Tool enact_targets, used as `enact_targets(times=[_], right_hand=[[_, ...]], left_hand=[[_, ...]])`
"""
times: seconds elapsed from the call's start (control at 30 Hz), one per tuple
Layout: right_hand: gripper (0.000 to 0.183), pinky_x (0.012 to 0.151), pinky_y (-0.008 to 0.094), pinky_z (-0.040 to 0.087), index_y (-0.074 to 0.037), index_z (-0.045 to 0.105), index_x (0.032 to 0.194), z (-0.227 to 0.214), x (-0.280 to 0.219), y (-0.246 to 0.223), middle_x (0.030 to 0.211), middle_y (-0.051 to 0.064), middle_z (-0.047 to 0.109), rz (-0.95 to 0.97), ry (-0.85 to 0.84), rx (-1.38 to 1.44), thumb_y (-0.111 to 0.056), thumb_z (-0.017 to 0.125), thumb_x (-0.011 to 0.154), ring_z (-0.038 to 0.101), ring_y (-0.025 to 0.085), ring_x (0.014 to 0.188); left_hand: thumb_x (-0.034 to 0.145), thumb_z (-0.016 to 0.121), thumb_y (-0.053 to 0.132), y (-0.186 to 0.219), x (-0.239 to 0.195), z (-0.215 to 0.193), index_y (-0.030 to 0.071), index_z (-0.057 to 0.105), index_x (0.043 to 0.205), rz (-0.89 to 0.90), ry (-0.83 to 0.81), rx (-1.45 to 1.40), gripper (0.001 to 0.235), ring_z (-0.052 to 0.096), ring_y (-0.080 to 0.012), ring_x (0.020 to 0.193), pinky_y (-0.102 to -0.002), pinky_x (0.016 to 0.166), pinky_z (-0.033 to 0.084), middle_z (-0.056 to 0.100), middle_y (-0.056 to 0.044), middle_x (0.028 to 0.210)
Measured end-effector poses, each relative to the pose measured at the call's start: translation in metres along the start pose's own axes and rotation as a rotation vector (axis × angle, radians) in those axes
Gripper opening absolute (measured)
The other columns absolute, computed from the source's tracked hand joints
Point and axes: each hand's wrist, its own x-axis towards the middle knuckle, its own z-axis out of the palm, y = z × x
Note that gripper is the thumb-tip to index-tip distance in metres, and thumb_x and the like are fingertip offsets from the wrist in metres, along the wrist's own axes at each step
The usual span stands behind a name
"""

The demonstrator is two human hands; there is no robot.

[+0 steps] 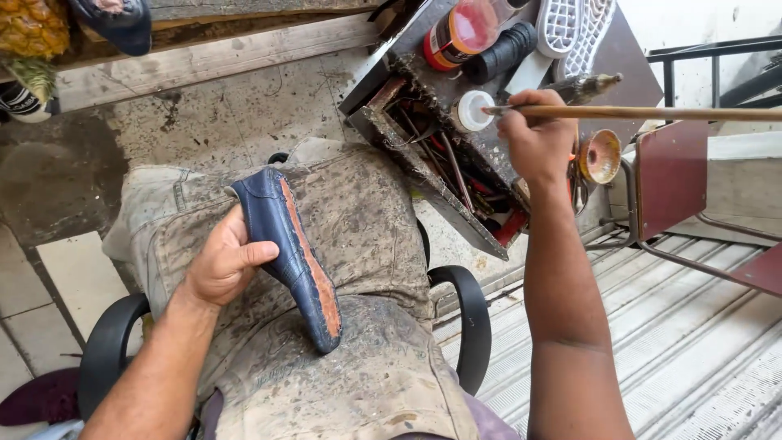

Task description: Applying dye to the edge of a shoe sole using a brush

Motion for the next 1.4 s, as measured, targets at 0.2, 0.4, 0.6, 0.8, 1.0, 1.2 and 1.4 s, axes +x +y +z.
enact_targets(times=[0.2,0.4,0.6,0.8,1.0,1.2,1.4], right_hand=[[0.023,0.054,0.027,0.053,-0.003,0.078,0.096,0.009,0.017,0.046,0.078,0.017,0.068,-0.158,-0.082,-0.174,0.011,0.080,0.078,0.067,0.018,0.066],[0.016,0.045,0.031,0.060,-0.001,0.070,0.094,0.007,0.013,0.039,0.077,0.022,0.069,0.027,0.098,0.063,0.008,0.076,0.082,0.069,0.022,0.054],[0.022,0.053,0.037,0.071,-0.003,0.055,0.104,0.008,0.004,0.042,0.089,0.021,0.072,0.367,0.312,0.589,0.004,0.068,0.087,0.077,0.030,0.064],[0.014,0.052,0.035,0.069,-0.013,0.058,0.103,0.015,-0.002,0.091,0.080,0.012,0.070,0.346,0.332,0.607,-0.005,0.069,0.100,0.076,0.029,0.062],[0.019,0.059,0.045,0.058,-0.013,0.047,0.086,0.017,-0.024,-0.032,0.087,0.020,0.066,0.246,0.315,0.939,-0.009,0.065,0.089,0.056,0.036,0.059],[0.035,0.110,0.067,0.057,-0.010,0.068,0.125,0.056,-0.081,-0.124,0.135,0.017,0.065,0.030,-0.699,1.130,0.005,0.068,0.093,0.076,0.027,0.101],[0.031,0.065,0.043,0.070,0.008,0.050,0.098,0.107,-0.112,-0.106,0.094,0.041,0.062,0.087,-0.425,1.009,0.015,0.073,0.079,0.077,0.042,0.074]], left_hand=[[0.073,0.071,-0.005,0.025,-0.001,0.027,0.004,0.059,0.121,0.089,0.064,-0.119,0.051,0.077,-0.0283,0.085,-0.040,0.072,0.066,0.073,-0.018,0.097],[0.077,0.069,-0.003,0.048,-0.001,0.042,0.004,0.060,0.119,0.114,0.063,-0.119,0.044,0.078,-0.0284,0.081,-0.039,0.069,0.067,0.073,-0.019,0.094],[0.071,0.069,-0.009,0.033,0.004,0.025,0.001,0.060,0.122,0.118,0.044,-0.076,0.052,0.078,-0.0320,0.085,-0.044,0.071,0.066,0.074,-0.023,0.098],[0.069,0.075,-0.003,0.056,0.007,0.058,0.001,0.061,0.122,0.136,-0.002,-0.045,0.054,0.077,-0.0297,0.087,-0.045,0.074,0.066,0.075,-0.023,0.100],[0.071,0.084,0.024,0.067,0.008,0.064,0.002,0.056,0.133,0.066,-0.099,0.212,0.071,0.063,-0.0128,0.092,-0.026,0.081,0.054,0.068,-0.003,0.109],[0.075,0.084,0.015,0.071,0.008,0.082,0.004,0.055,0.131,0.044,-0.305,0.109,0.064,0.066,-0.0114,0.090,-0.028,0.077,0.058,0.070,-0.003,0.108],[0.067,0.085,-0.006,0.056,0.014,0.081,0.003,0.062,0.124,0.044,-0.274,-0.042,0.062,0.077,-0.0283,0.093,-0.042,0.075,0.067,0.076,-0.018,0.105]])
